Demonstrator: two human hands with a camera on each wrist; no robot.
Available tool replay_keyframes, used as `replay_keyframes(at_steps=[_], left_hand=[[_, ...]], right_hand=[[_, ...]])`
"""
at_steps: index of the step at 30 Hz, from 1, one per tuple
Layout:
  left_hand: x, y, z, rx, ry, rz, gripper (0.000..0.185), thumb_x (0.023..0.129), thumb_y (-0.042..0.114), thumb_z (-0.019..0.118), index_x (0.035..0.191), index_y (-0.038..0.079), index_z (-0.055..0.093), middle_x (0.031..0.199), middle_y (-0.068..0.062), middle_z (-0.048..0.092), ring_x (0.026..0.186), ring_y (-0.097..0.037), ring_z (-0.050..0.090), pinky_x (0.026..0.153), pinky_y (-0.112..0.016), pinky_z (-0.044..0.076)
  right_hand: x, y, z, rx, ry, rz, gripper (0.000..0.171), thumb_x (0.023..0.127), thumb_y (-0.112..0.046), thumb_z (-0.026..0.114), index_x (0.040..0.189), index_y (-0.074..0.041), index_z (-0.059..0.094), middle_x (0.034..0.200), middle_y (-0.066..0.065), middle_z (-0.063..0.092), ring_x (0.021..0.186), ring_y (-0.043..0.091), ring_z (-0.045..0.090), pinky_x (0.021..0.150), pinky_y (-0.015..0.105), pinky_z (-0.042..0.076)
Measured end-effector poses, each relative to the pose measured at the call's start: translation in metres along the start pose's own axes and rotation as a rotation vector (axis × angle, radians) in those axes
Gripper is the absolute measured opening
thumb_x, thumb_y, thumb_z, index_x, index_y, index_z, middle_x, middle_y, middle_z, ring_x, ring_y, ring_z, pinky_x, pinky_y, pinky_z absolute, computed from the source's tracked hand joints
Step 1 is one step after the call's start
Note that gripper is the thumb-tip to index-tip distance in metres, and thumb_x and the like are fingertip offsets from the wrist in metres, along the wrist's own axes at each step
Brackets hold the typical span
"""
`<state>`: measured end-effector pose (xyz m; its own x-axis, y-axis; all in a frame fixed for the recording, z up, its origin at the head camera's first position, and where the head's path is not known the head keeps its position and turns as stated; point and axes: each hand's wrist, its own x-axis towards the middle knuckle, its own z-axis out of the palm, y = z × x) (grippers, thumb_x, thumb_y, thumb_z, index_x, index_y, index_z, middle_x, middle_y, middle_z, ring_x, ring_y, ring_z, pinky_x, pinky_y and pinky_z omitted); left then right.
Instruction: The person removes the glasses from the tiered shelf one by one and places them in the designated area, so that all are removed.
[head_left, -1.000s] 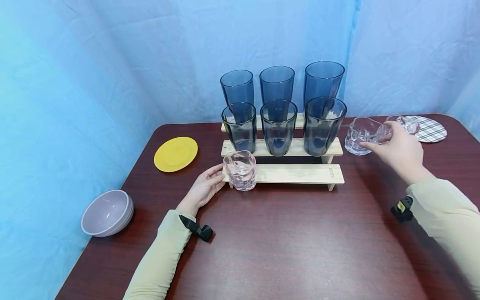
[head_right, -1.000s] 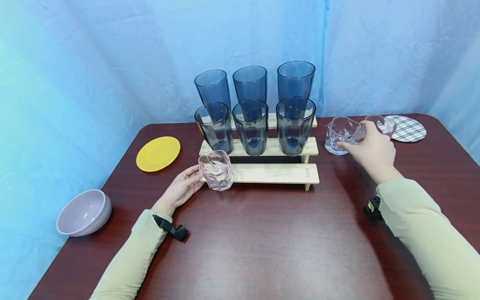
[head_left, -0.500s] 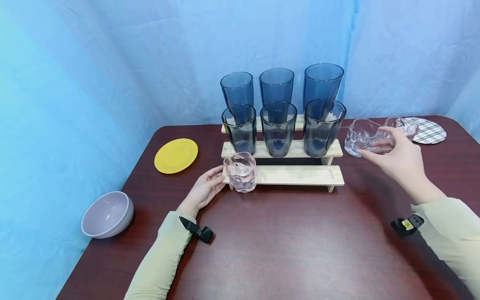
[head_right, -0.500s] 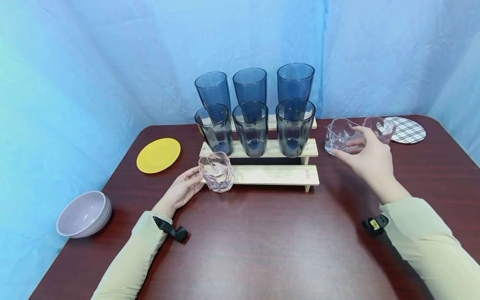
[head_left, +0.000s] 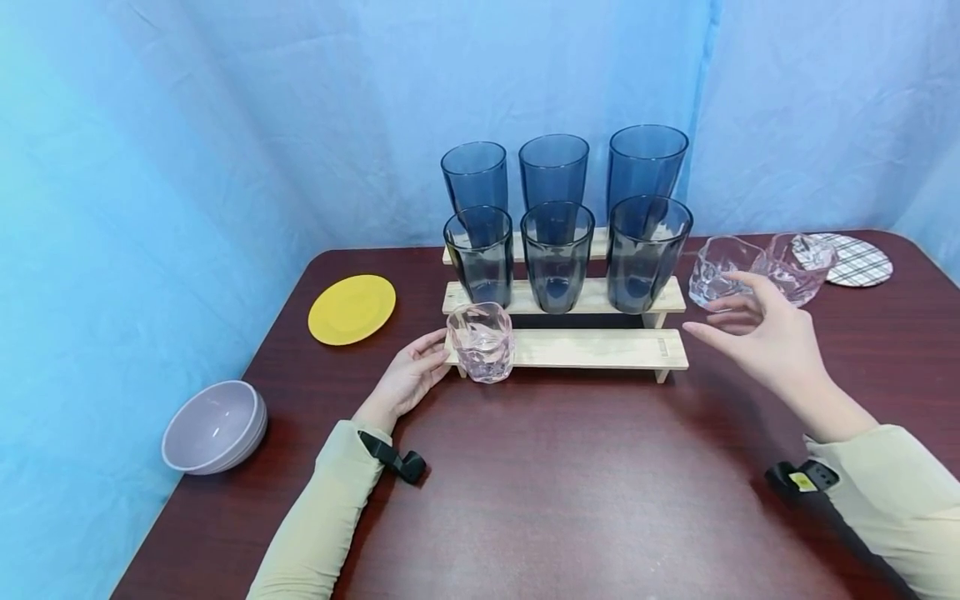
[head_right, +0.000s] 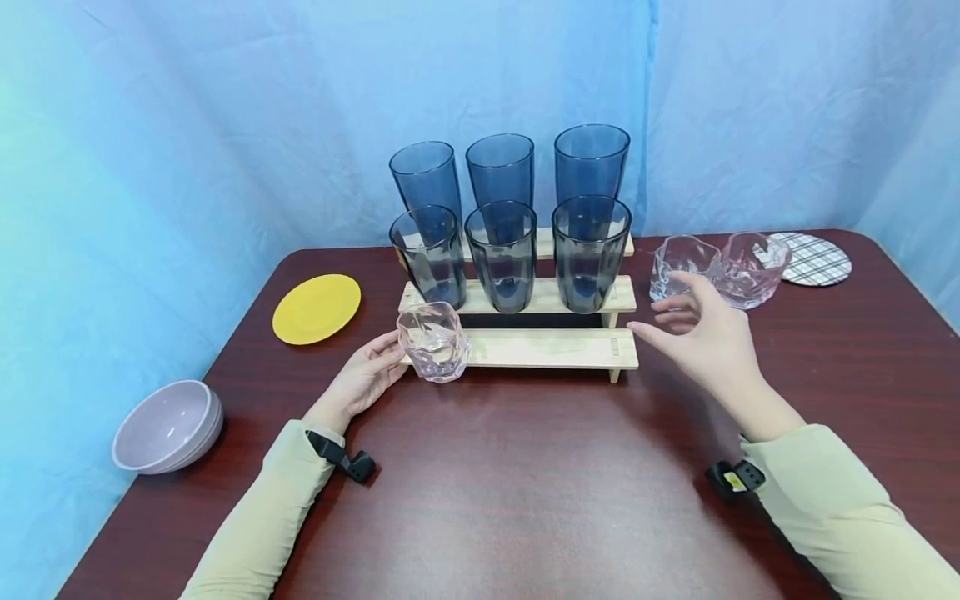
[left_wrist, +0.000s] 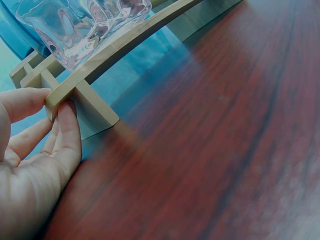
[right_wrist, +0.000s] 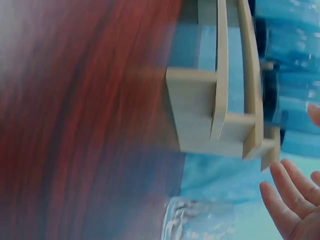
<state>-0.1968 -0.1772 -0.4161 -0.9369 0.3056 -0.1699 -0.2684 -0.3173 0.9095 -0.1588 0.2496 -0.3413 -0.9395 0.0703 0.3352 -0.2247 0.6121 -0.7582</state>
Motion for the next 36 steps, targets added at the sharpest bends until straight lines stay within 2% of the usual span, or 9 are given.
replay_keyframes(at_steps=[4,9,17,21,24,27,29,31,36], left_hand=[[0.0,0.002,0.001,0.004,-0.002,-0.001,0.054,0.098,-0.006,0.038,0.148,-0.004,0.02,0.099,0.003,0.058,0.085,-0.003,0.061,0.078,-0.017,0.049],[0.001,0.002,0.001,0.0,0.001,0.001,0.053,0.098,-0.006,0.038,0.148,-0.004,0.02,0.1,0.002,0.059,0.086,-0.004,0.061,0.078,-0.016,0.049],[-0.001,0.0,0.003,0.005,0.002,0.005,0.053,0.098,-0.006,0.037,0.147,-0.005,0.02,0.1,0.003,0.059,0.086,-0.003,0.061,0.077,-0.015,0.049],[-0.001,0.0,0.004,0.008,0.007,0.001,0.052,0.098,-0.006,0.038,0.147,-0.005,0.02,0.1,0.002,0.058,0.085,-0.003,0.061,0.076,-0.015,0.049],[-0.001,0.0,0.004,0.012,0.007,-0.001,0.053,0.098,-0.006,0.038,0.147,-0.005,0.02,0.1,0.002,0.058,0.085,-0.003,0.061,0.076,-0.015,0.049],[0.0,0.0,0.003,0.014,0.007,0.001,0.053,0.098,-0.006,0.038,0.147,-0.005,0.02,0.1,0.002,0.058,0.085,-0.003,0.061,0.076,-0.015,0.049],[0.0,0.0,0.002,0.013,0.006,0.002,0.053,0.098,-0.006,0.038,0.147,-0.005,0.02,0.101,0.002,0.058,0.085,-0.003,0.061,0.076,-0.015,0.049],[0.0,-0.001,0.001,0.012,0.005,0.001,0.053,0.098,-0.006,0.038,0.147,-0.005,0.02,0.101,0.002,0.058,0.086,-0.003,0.061,0.077,-0.015,0.049],[0.0,-0.001,0.0,0.02,0.003,0.004,0.053,0.097,-0.006,0.038,0.147,-0.005,0.02,0.101,0.003,0.058,0.087,-0.003,0.061,0.077,-0.015,0.049]], right_hand=[[-0.006,-0.012,0.01,0.038,-0.003,-0.092,0.066,0.073,-0.009,0.081,0.13,-0.003,0.048,0.085,-0.031,0.059,0.075,-0.019,0.057,0.071,0.002,0.044],[-0.011,-0.025,0.021,0.034,-0.043,-0.167,0.064,0.072,-0.01,0.082,0.128,-0.005,0.051,0.089,-0.019,0.066,0.078,-0.017,0.058,0.071,0.004,0.046],[-0.014,-0.04,0.035,0.006,-0.136,-0.233,0.063,0.073,-0.012,0.082,0.128,-0.005,0.052,0.097,0.015,0.07,0.081,-0.017,0.056,0.069,0.006,0.045],[-0.013,-0.045,0.043,0.003,-0.178,-0.224,0.064,0.074,-0.016,0.082,0.129,-0.005,0.051,0.1,0.014,0.07,0.084,-0.015,0.056,0.072,0.006,0.046],[-0.013,-0.05,0.051,-0.007,-0.203,-0.228,0.065,0.074,-0.017,0.081,0.129,-0.005,0.051,0.101,0.012,0.07,0.087,-0.001,0.064,0.074,0.011,0.049],[-0.012,-0.055,0.06,-0.003,-0.233,-0.238,0.065,0.074,-0.017,0.081,0.13,-0.004,0.049,0.103,0.013,0.07,0.091,0.018,0.067,0.076,0.025,0.053],[-0.011,-0.057,0.065,0.013,-0.257,-0.242,0.066,0.075,-0.016,0.081,0.131,-0.004,0.048,0.104,0.015,0.069,0.093,0.026,0.067,0.078,0.036,0.054],[-0.01,-0.059,0.071,0.033,-0.277,-0.253,0.068,0.074,-0.014,0.081,0.132,-0.004,0.048,0.105,0.017,0.068,0.094,0.028,0.066,0.081,0.041,0.053],[-0.008,-0.065,0.084,0.079,-0.333,-0.236,0.072,0.072,-0.012,0.082,0.133,-0.002,0.045,0.11,0.019,0.064,0.101,0.029,0.063,0.088,0.042,0.05]])
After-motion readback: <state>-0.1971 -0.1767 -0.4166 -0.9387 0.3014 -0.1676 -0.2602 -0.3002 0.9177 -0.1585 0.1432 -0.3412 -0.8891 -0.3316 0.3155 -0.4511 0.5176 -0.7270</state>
